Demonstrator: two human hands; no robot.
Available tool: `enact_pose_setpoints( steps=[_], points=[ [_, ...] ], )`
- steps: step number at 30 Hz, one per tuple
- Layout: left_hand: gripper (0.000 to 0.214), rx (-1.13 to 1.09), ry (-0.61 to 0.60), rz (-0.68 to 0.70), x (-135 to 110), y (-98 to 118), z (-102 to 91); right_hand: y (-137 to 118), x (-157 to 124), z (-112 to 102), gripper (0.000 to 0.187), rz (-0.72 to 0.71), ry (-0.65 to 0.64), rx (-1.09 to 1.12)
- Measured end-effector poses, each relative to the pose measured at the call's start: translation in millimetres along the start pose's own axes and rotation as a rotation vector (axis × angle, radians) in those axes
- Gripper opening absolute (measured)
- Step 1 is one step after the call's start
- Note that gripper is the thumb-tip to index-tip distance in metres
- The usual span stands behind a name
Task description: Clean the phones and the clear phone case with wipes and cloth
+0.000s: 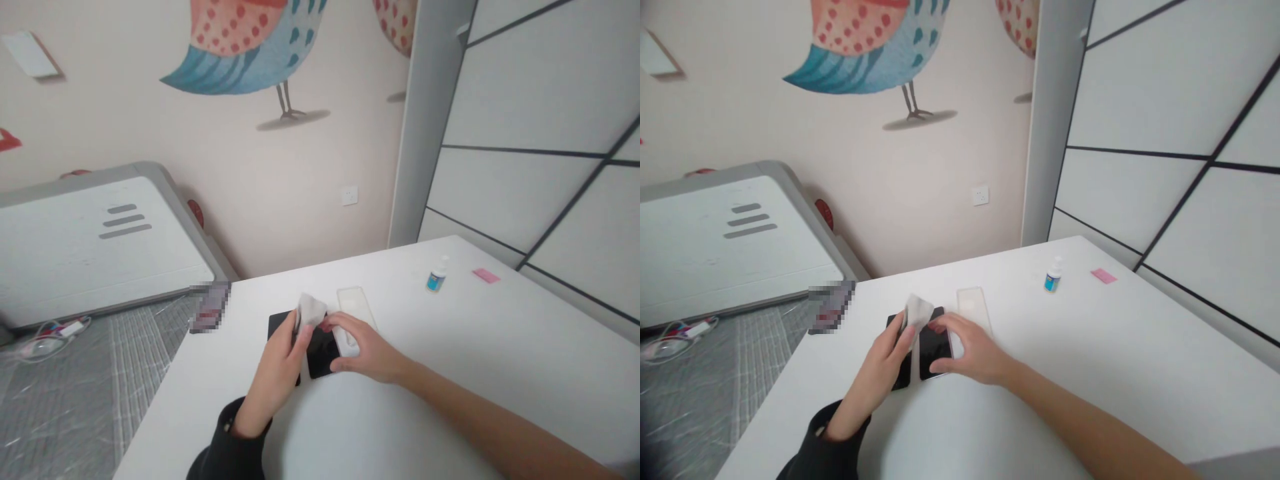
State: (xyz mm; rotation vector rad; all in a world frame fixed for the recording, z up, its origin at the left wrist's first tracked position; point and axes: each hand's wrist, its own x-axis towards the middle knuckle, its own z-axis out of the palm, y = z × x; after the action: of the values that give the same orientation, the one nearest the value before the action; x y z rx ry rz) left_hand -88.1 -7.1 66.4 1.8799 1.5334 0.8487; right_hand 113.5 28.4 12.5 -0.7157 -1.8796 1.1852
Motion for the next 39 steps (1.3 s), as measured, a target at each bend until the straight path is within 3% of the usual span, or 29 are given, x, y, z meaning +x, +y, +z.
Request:
enact_pose_setpoints(
  steps=[3, 8, 17, 21, 25, 27, 34, 39],
  points=[
    [0.045, -0.300, -0.053, -0.001, 25.1, 4.0, 11.3, 3.8, 3.8, 1.4, 0.065, 0.076, 0.057, 0.303],
    [0.036, -0.363, -0.132, -0.030, 56.3, 0.1, 29.7, 13.1, 12.0, -11.4, 0.042, 0.144, 0.212, 0.381],
    [0.045, -0.482, -0.086, -0.050, 50.9, 1.8, 12.2, 12.8, 15.4, -19.2, 0.041, 0.187, 0.331, 0.602],
    [0.048, -0.539, -0.124, -0.081, 49.2, 9.0, 11.7, 13.5, 15.7, -18.6, 0.050, 0.213, 0.285, 0.643],
    [0.047, -0.579, -0.131, -0.087, 50.5, 10.8, 13.6, 11.2, 12.8, -17.6, 0.056, 0.279, 0.114, 0.637],
    [0.047, -0.591, -0.133, -0.086, 51.7, 8.2, 15.0, 10.1, 11.6, -18.6, 0.056, 0.297, 0.107, 0.629],
    [0.052, -0.493, -0.001, -0.074, 68.2, -6.9, 26.9, 13.2, 16.7, -41.8, 0.052, 0.285, 0.315, 0.475],
    [0.041, -0.143, -0.025, -0.099, 101.5, -16.0, 38.9, 30.8, 20.9, -65.1, 0.050, 0.385, 0.424, 0.094]
  ],
)
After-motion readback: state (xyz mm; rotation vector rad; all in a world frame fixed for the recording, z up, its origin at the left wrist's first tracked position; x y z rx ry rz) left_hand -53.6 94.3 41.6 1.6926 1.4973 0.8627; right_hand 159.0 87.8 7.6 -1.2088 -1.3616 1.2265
